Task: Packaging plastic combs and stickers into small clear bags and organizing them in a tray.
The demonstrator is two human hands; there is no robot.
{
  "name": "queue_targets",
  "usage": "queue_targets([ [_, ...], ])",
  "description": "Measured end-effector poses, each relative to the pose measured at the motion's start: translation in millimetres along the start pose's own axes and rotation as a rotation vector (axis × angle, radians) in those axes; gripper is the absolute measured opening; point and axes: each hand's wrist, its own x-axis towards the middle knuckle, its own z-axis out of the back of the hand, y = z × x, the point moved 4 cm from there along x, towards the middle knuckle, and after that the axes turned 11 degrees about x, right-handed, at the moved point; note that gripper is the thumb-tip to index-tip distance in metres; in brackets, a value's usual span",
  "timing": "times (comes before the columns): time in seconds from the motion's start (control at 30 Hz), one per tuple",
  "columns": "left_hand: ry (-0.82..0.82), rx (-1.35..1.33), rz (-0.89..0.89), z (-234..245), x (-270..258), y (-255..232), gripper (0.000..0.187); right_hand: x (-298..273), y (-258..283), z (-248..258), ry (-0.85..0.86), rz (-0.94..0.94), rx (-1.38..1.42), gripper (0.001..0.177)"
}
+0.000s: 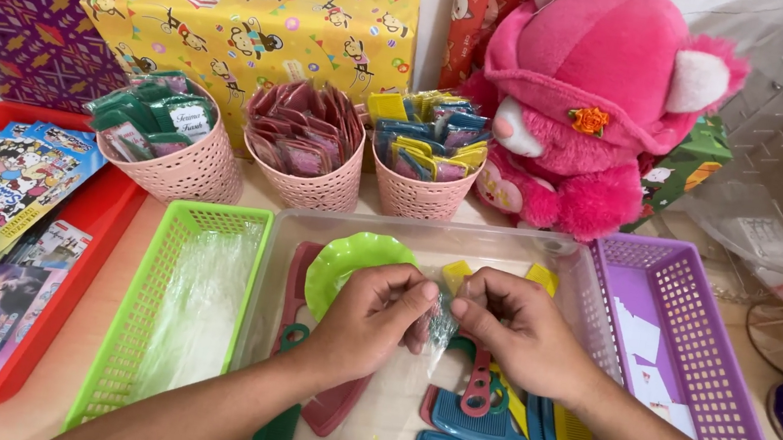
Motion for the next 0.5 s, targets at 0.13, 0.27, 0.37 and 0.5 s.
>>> queue_targets([
  [0.13,0.038,0.014,-0.005,-3,0,-9,0.034,-1,4,3,-0.051,-0.004,-0.061,0.022],
  [0.27,-0.005,0.064,0.027,-2,1,-12,0.036,-1,9,4,-0.069,0.029,-0.125,0.024],
  [0.37,0.001,0.070,0.047,-2,1,-8,0.035,-2,8,4,-0.066,0.029,-0.110,0.025],
  [0.5,0.075,0.152,0.020,-3,4,-11,0.014,-2,17,2,-0.059,0.047,-0.221,0.025],
])
